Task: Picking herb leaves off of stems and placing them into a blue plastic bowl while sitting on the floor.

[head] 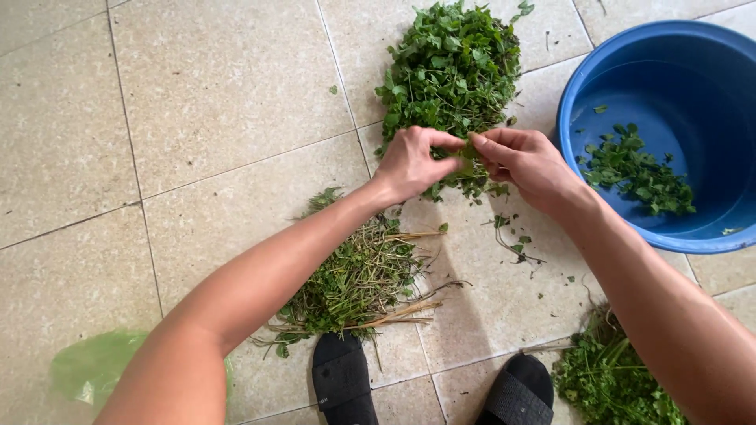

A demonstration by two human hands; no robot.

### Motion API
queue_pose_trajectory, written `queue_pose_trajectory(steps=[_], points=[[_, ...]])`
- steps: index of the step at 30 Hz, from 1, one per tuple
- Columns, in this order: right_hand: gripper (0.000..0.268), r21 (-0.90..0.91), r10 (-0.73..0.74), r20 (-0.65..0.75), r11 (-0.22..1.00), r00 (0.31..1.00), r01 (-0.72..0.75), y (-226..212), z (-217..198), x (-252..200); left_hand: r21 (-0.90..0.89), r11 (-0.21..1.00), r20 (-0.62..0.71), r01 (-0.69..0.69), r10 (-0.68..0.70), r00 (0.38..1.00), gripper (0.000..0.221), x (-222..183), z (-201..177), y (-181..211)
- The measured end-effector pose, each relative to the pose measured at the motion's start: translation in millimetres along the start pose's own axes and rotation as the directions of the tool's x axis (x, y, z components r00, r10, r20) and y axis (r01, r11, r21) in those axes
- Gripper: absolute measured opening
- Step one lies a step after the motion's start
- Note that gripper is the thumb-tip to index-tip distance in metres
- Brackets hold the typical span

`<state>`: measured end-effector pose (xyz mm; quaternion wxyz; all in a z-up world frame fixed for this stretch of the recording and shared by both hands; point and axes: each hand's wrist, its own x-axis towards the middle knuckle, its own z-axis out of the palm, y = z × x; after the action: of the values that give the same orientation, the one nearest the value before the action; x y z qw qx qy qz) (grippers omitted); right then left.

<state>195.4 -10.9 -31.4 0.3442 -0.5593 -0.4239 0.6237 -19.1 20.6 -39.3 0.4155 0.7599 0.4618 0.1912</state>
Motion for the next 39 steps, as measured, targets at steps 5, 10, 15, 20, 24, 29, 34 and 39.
queue_pose_trajectory(steps=[5, 10, 15, 20, 24, 29, 34, 39], points=[[0.031, -0.136, -0.105, 0.012, 0.985, 0.994, 0.105, -18.3, 5.9, -19.1, -0.107, 0.993, -0.091, -0.038, 0.028, 0.995, 0.017, 0.5, -1.3, -1.6], [0.040, -0.436, -0.150, 0.071, 0.885, 0.986, 0.166, -37.3, 24.6, -34.0, -0.117, 0.972, -0.041, -0.204, 0.201, 0.979, 0.009, 0.4, -15.7, -7.4], [0.044, -0.538, -0.235, 0.193, 0.787, 0.953, 0.303, -55.0, 35.6, -36.5, -0.271, 0.962, 0.158, 0.040, 0.003, 0.987, 0.007, -14.4, -46.9, 21.3], [0.039, -0.721, -0.162, 0.108, 0.667, 0.981, 0.189, -64.1, 15.4, -39.6, -0.343, 0.932, 0.327, 0.120, -0.001, 0.945, 0.010, -23.5, -70.6, 24.0], [0.038, -0.650, -0.273, 0.146, 0.698, 0.951, 0.300, -65.8, 6.4, -42.9, -0.362, 0.909, 0.251, 0.206, -0.118, 0.961, 0.013, -25.1, -67.4, 10.6], [0.038, -0.478, -0.042, 0.001, 0.877, 0.999, 0.037, -69.1, 28.4, -52.6, -0.627, 0.728, 0.214, 0.275, -0.179, 0.960, 0.018, -24.9, -58.6, 12.0], [0.039, -0.067, 0.120, 0.114, 0.991, 0.986, -0.113, -61.3, 40.7, -46.2, -0.785, 0.592, 0.160, 0.182, -0.091, 0.983, 0.018, -25.1, -43.3, 13.0], [0.030, 0.288, -0.127, 0.274, 0.957, 0.953, 0.045, -36.8, 30.5, -28.3, -0.798, 0.602, -0.027, 0.011, -0.054, 0.998, 0.013, -22.6, -30.1, 18.4]])
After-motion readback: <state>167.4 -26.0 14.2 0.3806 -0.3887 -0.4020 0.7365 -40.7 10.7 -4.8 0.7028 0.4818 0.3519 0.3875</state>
